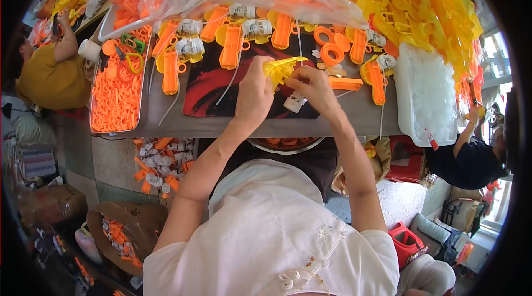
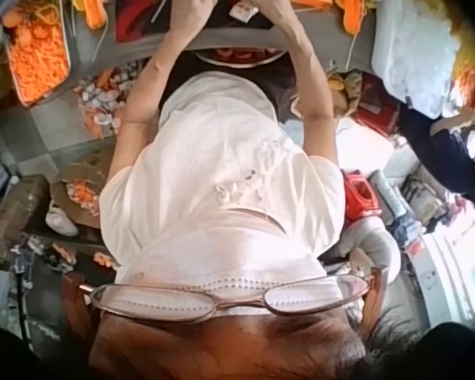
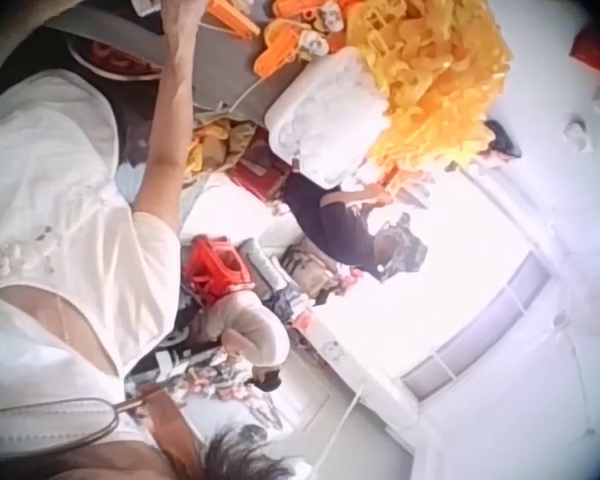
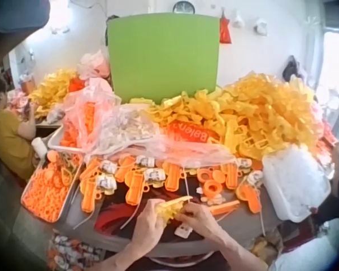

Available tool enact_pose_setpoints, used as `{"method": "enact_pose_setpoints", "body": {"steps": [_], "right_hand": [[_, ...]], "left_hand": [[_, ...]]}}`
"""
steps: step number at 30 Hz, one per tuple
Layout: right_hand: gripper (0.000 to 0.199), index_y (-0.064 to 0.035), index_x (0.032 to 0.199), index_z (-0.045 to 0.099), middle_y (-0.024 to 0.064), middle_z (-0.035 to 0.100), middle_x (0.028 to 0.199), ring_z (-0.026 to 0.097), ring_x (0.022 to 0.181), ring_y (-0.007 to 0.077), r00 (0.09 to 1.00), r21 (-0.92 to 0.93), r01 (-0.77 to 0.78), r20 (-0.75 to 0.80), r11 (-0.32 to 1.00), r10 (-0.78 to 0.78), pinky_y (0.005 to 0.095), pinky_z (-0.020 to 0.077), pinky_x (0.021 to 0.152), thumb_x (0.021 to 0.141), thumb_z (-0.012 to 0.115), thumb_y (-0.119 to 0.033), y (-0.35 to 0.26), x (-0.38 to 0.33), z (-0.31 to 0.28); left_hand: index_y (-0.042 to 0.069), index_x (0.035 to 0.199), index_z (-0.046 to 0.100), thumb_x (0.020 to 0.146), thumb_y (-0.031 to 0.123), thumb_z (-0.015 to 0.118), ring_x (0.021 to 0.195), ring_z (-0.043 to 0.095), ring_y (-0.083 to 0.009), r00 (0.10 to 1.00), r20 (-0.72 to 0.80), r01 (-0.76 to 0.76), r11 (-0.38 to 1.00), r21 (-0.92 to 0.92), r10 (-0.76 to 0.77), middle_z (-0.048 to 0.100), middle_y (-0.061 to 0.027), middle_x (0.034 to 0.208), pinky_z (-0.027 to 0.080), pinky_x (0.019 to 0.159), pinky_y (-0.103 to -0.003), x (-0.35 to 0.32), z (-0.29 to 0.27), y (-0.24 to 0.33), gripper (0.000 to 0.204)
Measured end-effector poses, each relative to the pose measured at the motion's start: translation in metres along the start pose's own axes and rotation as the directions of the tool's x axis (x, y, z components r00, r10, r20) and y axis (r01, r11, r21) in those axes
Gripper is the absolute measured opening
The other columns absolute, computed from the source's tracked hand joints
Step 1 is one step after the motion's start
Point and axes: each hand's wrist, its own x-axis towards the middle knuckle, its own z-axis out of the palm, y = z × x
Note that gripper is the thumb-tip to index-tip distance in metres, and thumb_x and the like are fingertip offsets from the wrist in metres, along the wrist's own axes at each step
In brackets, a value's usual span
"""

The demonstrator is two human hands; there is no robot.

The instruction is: Assembling plastic toy guns by attaching various components and adhesive labels at a factory workstation.

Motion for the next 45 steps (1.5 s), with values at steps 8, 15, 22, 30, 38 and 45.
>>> {"method": "enact_pose_setpoints", "body": {"steps": [8,15,22,30,38,45], "right_hand": [[0.021,-0.002,0.086,0.074,0.007,0.072,0.072,0.067,0.065,0.0143,0.952,-0.298,-0.042,0.278,0.954,0.129,0.0313,0.0494,0.062,0.08,0.078,-0.022,-0.015,0.025,-0.013],[0.03,-0.0031,0.082,0.072,0.008,0.071,0.074,0.069,0.072,0.0234,0.971,-0.495,-0.047,0.18,0.867,0.156,0.0379,0.0519,0.066,0.078,0.08,-0.031,-0.022,0.021,-0.011],[0.036,-0.003,0.119,0.063,0.0137,0.063,0.115,0.055,0.115,0.0318,0.981,-0.604,-0.039,-0.174,0.796,-0.085,0.0383,0.0443,0.097,0.085,0.07,-0.014,0.0,-0.049,-0.093],[0.023,-0.0014,0.106,0.061,0.0105,0.067,0.103,0.061,0.096,0.0299,0.982,-0.664,-0.017,-0.153,0.747,-0.113,0.0383,0.0474,0.083,0.084,0.067,-0.004,0.035,-0.053,-0.108],[0.019,-0.0006,0.104,0.06,0.012,0.069,0.101,0.067,0.087,0.027,0.897,-0.451,0.17,-0.298,0.876,-0.327,0.0339,0.0509,0.078,0.086,0.064,0.001,-0.004,0.0,-0.076],[0.021,-0.0021,0.102,0.061,0.0093,0.07,0.106,0.067,0.092,0.0241,0.848,-0.291,0.17,-0.443,0.942,-0.29,0.0302,0.0513,0.078,0.084,0.066,0.006,-0.007,-0.004,-0.062]], "left_hand": [[0.003,0.12,0.046,0.088,-0.006,0.058,0.084,0.07,-0.0273,0.817,0.342,0.575,0.694,-0.433,-0.464,0.063,-0.0141,0.104,0.056,0.076,-0.036,0.009,-0.012,-0.013,0.035],[0.006,0.1,0.061,0.087,0.006,0.063,0.09,0.059,-0.0262,0.994,-0.029,-0.092,0.94,0.328,0.107,0.063,-0.0074,0.089,0.04,0.083,-0.039,-0.016,0.011,-0.013,0.013],[0.008,0.088,0.065,0.087,0.017,0.071,0.087,0.059,-0.0254,0.996,0.052,-0.085,0.958,0.273,0.074,0.065,-0.0035,0.086,0.041,0.082,-0.04,0.001,0.012,-0.02,0.011],[0.01,0.079,0.061,0.077,0.019,0.076,0.084,0.057,-0.0245,0.999,0.034,-0.032,0.93,0.365,0.021,0.062,-0.0034,0.08,0.039,0.079,-0.04,0.006,0.024,-0.018,0.018],[0.007,0.078,0.062,0.076,0.015,0.076,0.081,0.061,-0.0258,0.998,0.058,-0.006,0.905,0.426,-0.021,0.062,-0.0051,0.079,0.041,0.078,-0.04,0.007,0.021,-0.015,0.017],[0.003,0.101,0.063,0.083,0.011,0.074,0.087,0.061,-0.0299,1.0,-0.021,-0.003,0.991,0.131,0.006,0.062,-0.0094,0.085,0.047,0.079,-0.042,0.016,0.008,-0.006,0.022]]}}
